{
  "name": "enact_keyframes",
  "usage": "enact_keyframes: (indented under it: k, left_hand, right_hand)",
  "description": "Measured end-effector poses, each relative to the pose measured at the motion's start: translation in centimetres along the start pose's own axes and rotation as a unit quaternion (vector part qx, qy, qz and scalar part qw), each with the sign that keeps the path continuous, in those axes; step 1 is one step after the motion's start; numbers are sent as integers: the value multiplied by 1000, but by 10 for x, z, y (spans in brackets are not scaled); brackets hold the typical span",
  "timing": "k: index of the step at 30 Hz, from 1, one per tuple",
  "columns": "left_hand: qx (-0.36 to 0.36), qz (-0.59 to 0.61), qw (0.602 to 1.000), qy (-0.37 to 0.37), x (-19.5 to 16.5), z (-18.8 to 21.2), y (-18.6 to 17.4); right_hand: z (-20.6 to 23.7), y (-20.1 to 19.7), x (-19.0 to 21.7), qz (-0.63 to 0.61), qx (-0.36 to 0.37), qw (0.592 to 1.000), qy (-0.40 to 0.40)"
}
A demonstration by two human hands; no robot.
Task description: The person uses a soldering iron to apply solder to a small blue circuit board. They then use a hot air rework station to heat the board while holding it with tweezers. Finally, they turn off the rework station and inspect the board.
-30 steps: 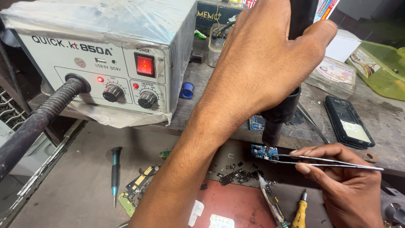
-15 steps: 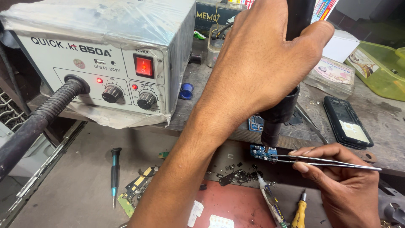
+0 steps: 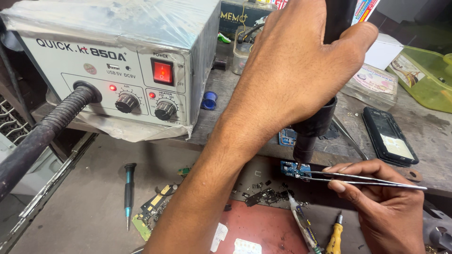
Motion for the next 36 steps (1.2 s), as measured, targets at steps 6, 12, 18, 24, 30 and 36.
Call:
enact_keyframes:
  k: [6, 12, 18, 24, 30, 36]
  left_hand:
    - [6, -3, 1000, -18, 2, -1, 2]
    - [2, -2, 1000, -8, 1, -1, 1]
    - [19, 12, 999, -35, 5, 0, 5]
    - [9, 0, 1000, -24, 3, 0, 1]
    - [4, 3, 1000, -12, 4, 1, 1]
    - [-10, 6, 1000, 21, 1, 3, -1]
  right_hand:
    - [1, 0, -1, -2, -1, 1000, 0]
    - [1, -1, -2, 0, -6, 1000, 8]
    - [1, 1, 1, 6, -11, 1000, 9]
    - [1, 3, 3, 19, -12, 1000, 10]
    - [0, 3, 3, 31, -11, 999, 9]
    - [-1, 2, 3, 43, -16, 999, 17]
Point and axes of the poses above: each hand's wrist, its own z-axis away from the middle knuckle, its own y-axis out of the palm, x = y × z, the point moved 9 cm from there along -z, towards the middle knuckle, and after that the axes turned 5 degrees about x, right-handed, at the moved point
